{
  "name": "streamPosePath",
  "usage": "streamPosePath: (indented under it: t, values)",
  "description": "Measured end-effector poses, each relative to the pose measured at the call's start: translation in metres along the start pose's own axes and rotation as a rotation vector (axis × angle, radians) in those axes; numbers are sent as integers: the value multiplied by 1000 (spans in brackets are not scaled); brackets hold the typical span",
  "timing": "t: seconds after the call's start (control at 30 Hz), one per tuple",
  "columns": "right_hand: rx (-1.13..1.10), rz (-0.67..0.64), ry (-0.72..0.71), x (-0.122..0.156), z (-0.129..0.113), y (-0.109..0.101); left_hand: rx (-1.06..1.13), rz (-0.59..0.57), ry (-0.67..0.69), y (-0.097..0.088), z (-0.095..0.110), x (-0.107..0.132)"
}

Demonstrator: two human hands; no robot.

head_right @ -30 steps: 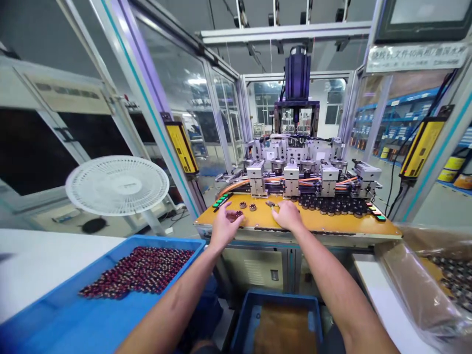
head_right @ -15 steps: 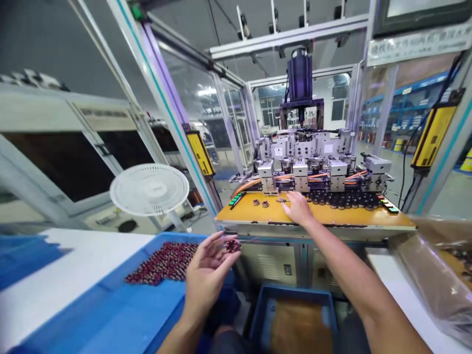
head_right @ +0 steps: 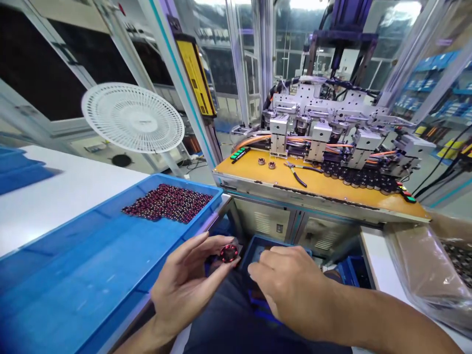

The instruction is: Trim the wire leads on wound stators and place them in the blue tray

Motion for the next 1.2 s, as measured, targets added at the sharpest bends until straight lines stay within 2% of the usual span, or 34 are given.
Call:
streamPosePath:
  t: [0.17, 0.23, 0.3, 0.4, 0.5, 0.63, 0.77, 0.87, 1.0, 1.07, 1.13, 1.2]
  values:
    - [-501, -185, 290, 20, 10, 20, 36, 42, -191, 1, -10, -2]
    - [-696, -220, 437, 26, 16, 27, 59, 29, -250, 3, -13, 0]
    - [-830, -150, 635, 30, 29, 32, 64, 11, -257, 5, -14, 4]
    - [-1042, 70, 924, 33, 47, 42, 64, -9, -220, 8, -12, 12]
    - [-1237, 166, 1089, 32, 48, 59, 73, -40, -202, 12, -10, 19]
    - [-1357, 252, 1136, 36, 39, 76, 76, -57, -221, 15, -10, 23]
    - [-1460, 408, 1228, 60, 33, 87, 142, -36, -334, 15, -17, 22]
    - [-1464, 359, 1235, 70, 30, 86, 166, -53, -381, 15, -20, 24]
    - [-1391, 297, 1128, 60, 35, 69, 167, -150, -348, 19, -18, 30]
    - [-1373, 275, 1119, 56, 36, 67, 181, -193, -342, 22, -16, 32]
    - [-1374, 316, 1142, 59, 36, 70, 211, -199, -394, 22, -17, 34]
    - [-1396, 364, 1179, 68, 34, 75, 276, -195, -517, 23, -21, 35]
Point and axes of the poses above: each hand's wrist, its own x-axis away from the middle knuckle, its own y-axis out of the palm, z = x × y, the point moved 7 cm from there along -x, towards the middle knuckle, and after that the axes turned 11 degrees about z, right-handed, at the moved point
